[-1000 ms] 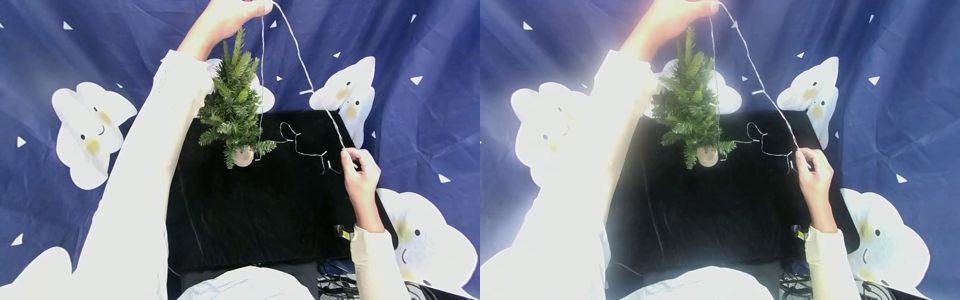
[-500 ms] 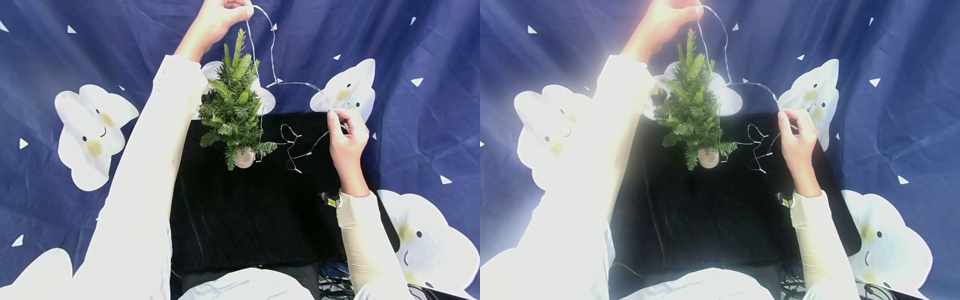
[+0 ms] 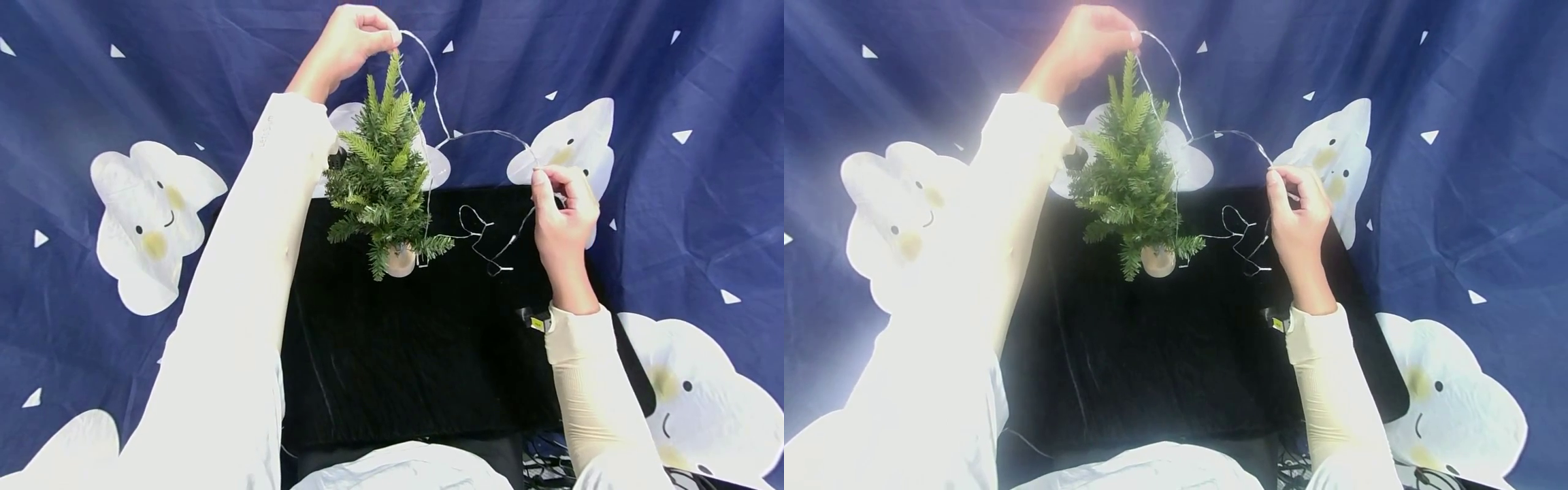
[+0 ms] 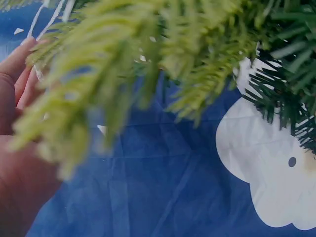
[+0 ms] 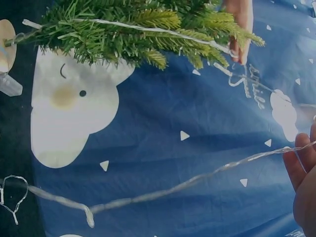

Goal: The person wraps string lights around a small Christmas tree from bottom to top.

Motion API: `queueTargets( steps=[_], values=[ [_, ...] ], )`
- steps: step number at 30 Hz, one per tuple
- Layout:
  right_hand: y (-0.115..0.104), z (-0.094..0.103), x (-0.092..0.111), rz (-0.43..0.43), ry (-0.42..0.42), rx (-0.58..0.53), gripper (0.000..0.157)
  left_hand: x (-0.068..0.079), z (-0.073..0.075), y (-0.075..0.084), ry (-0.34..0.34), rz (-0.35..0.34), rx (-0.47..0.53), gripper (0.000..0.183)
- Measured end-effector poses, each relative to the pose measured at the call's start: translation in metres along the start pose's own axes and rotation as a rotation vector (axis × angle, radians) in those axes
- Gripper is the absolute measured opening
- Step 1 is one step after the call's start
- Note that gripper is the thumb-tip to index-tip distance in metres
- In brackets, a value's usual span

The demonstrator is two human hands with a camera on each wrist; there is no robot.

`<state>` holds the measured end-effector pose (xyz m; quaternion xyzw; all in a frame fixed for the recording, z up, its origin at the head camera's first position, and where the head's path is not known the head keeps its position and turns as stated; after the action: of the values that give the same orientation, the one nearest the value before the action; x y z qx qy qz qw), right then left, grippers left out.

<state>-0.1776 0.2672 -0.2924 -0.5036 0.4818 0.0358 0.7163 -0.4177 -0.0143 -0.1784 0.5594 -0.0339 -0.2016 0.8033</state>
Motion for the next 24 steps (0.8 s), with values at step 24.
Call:
queueTargets(
  steps=[24],
  values=[
    [-0.038,-0.014,-0.059,-0.126,0.093,-0.229,0.009,0.021,0.016,-0.050,0.024,0.088,0.140,0.007]
  ],
)
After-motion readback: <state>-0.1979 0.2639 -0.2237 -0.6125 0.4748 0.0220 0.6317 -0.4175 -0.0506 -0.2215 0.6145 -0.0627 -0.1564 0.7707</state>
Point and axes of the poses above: each hand's wrist, its own x-axis away from the middle knuckle, its own z-axis out of the back of the hand, y = z × x, the point moved 5 cm from there along -x, towards the middle knuckle, and after that the axes turned 4 degrees about x, right-handed, at the moved point
